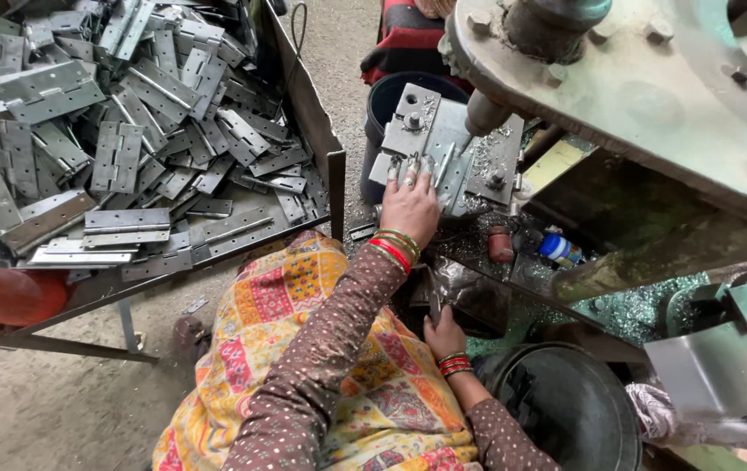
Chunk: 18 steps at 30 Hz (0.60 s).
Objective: The person repeatedly picks up metal brackets from a nearby table and places them into a manual punching machine. They operate the machine's lever to punch holes in each bracket, then remove the finished piece and return it to the table. This cycle continues throughout the clip.
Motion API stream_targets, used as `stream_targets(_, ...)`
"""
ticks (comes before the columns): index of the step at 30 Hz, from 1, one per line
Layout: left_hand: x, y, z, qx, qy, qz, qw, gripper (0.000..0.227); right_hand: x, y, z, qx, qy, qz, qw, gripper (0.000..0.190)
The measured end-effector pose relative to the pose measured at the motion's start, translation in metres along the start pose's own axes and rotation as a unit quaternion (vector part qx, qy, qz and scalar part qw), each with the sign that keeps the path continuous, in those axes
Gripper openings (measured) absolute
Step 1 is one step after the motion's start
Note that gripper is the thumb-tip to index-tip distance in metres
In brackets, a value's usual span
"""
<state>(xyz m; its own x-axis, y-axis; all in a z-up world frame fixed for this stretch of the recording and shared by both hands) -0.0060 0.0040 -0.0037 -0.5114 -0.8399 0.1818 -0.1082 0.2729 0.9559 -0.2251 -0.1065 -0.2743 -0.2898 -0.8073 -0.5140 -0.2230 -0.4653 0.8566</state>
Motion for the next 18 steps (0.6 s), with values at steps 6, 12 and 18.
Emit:
stream_targets(6, 0.003, -0.006, -0.009, -0.047, -0.004, -0.024, 0.999, 0.034, -0.014, 0.078, -0.016, -0.136, -0.066, 0.001, 0.988, 0.050)
stream_targets(12, 0.013, -0.015, -0.040, 0.003, 0.007, -0.060, 0.998, 0.033, -0.014, 0.060, -0.008, -0.091, -0.065, -0.001, 0.994, 0.048)
stream_targets(18, 0.004, -0.010, -0.022, -0.031, 0.013, 0.000, 0.999, 0.033, -0.005, 0.001, -0.002, -0.055, -0.074, 0.017, 0.996, 0.044)
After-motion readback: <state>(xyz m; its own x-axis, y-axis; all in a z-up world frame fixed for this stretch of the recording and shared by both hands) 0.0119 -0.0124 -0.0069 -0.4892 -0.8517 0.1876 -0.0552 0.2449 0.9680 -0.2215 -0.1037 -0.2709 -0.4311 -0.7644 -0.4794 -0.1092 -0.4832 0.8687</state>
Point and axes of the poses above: each hand's wrist, its own z-axis away from the middle knuckle, its own y-axis out of the back of the hand, x = y × z, the point moved 3 cm from there along -z, towards the middle knuckle, and after that the axes turned 7 degrees about y, right-handed, at the moved point
